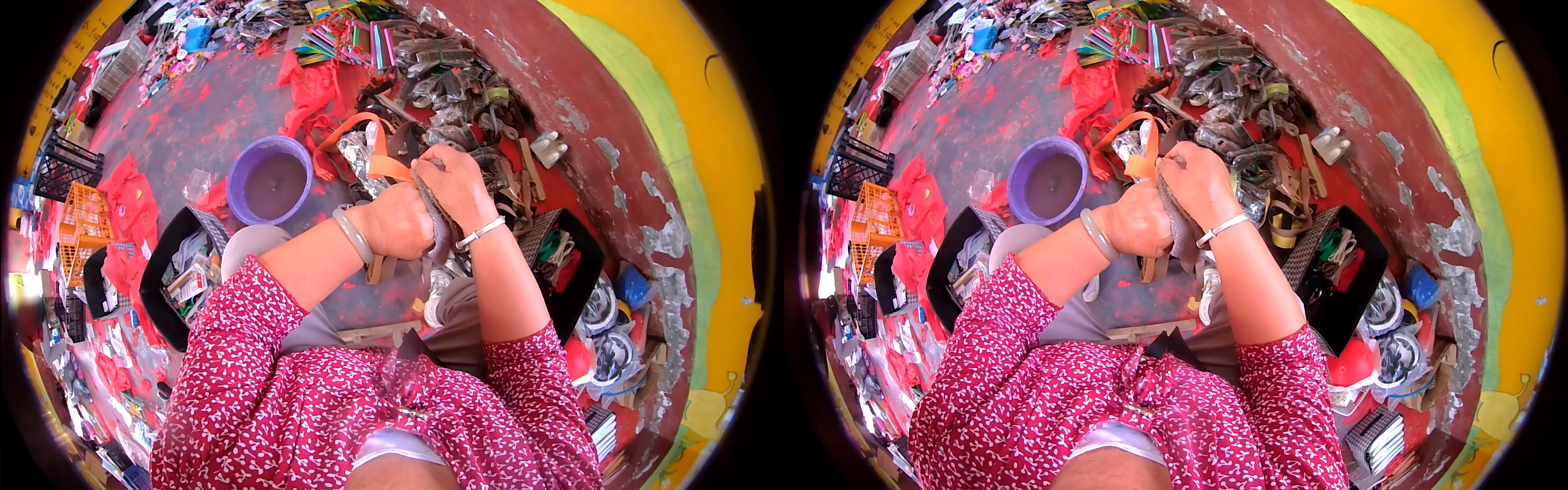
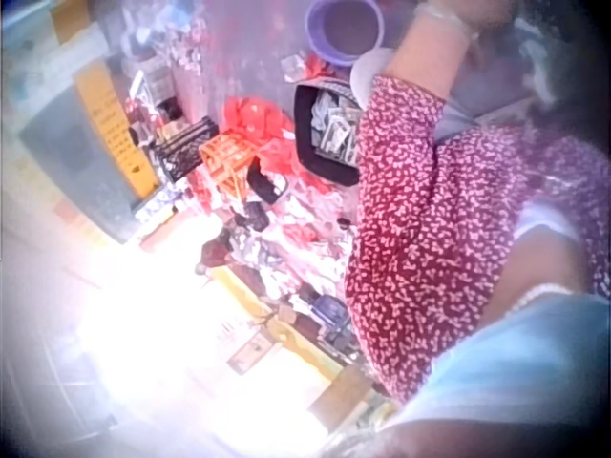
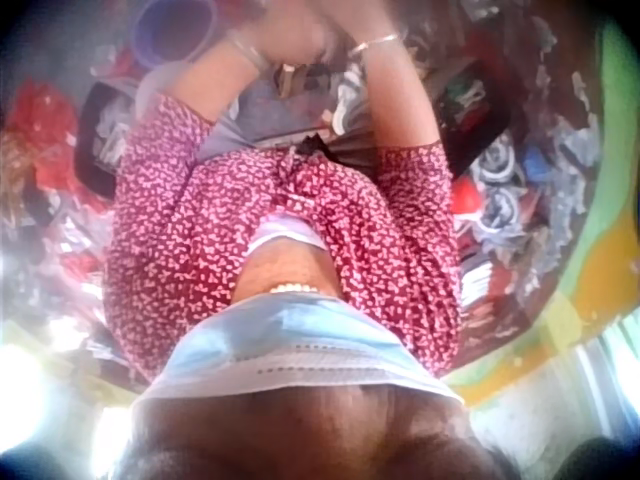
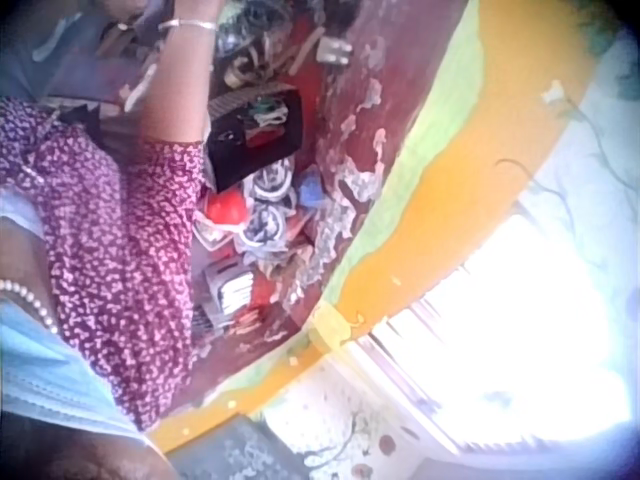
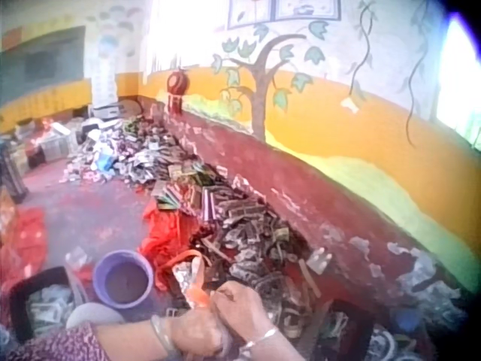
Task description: The person wipes and cleans plastic straps using a grey cloth by hand, holding each strap and rubbing it with the cloth.
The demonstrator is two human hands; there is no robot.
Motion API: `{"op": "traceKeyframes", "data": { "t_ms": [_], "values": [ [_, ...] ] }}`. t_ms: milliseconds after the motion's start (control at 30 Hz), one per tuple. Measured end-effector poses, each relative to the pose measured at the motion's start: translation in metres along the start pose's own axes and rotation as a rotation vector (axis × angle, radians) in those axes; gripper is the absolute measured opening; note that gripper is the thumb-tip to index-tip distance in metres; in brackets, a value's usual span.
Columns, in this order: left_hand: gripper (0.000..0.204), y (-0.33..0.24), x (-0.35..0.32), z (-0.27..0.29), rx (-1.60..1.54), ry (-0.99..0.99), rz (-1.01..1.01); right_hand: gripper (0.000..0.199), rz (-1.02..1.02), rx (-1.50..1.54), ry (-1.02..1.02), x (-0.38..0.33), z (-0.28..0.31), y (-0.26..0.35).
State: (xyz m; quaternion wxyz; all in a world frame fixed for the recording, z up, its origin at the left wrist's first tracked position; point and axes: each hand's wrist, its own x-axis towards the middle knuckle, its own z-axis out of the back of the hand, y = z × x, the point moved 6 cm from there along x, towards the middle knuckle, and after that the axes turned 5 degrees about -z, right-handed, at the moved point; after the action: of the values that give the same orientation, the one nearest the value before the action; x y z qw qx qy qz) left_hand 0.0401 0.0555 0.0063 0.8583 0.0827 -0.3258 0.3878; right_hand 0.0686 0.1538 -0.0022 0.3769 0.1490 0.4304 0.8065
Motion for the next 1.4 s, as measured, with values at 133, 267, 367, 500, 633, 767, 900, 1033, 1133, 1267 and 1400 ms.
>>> {"op": "traceKeyframes", "data": {
  "t_ms": [133, 267, 367, 500, 633, 767, 900, 1033, 1133, 1267, 1400],
  "values": [
    [0.030, 0.002, -0.005, 0.000, 0.075, 0.081, -0.038, 0.028, 0.031, 0.022, -0.099, 0.008, 0.007, -0.009],
    [0.028, 0.005, -0.002, 0.030, 0.083, -0.337, 0.058, 0.025, -0.068, 0.167, -0.236, 0.025, 0.044, -0.050],
    [0.019, 0.023, -0.010, 0.028, 0.059, -0.297, 0.231, 0.015, -0.118, 0.682, -0.256, -0.002, 0.059, -0.019],
    [0.022, 0.037, -0.013, 0.021, -0.261, -0.183, 0.454, 0.012, 0.465, 0.091, -0.334, -0.046, 0.039, 0.055],
    [0.015, 0.023, -0.004, 0.012, -0.153, -0.186, 0.349, 0.009, 0.316, -0.006, -0.272, -0.031, 0.015, 0.047],
    [0.008, 0.014, -0.002, 0.005, -0.014, 0.046, 0.147, 0.023, 0.074, -0.011, -0.078, -0.002, 0.002, 0.011],
    [0.008, 0.000, 0.007, 0.011, -0.018, -0.159, 0.070, 0.027, -0.084, -0.005, -0.035, 0.024, -0.006, -0.035],
    [0.020, 0.064, -0.021, 0.001, -1.427, -0.607, 0.818, 0.022, -0.400, 0.795, -0.114, 0.034, 0.009, -0.080],
    [0.040, 0.083, -0.028, 0.010, -1.955, -0.985, 0.961, 0.019, -0.388, 1.223, -0.189, 0.031, 0.041, -0.091],
    [0.057, 0.092, -0.029, 0.017, -2.004, -0.998, 0.903, 0.015, -0.274, 1.310, -0.200, 0.022, 0.053, -0.049],
    [0.056, 0.086, -0.027, 0.017, -1.952, -0.984, 0.903, 0.017, -0.095, 1.177, -0.262, 0.004, 0.044, -0.004]
  ]
}}
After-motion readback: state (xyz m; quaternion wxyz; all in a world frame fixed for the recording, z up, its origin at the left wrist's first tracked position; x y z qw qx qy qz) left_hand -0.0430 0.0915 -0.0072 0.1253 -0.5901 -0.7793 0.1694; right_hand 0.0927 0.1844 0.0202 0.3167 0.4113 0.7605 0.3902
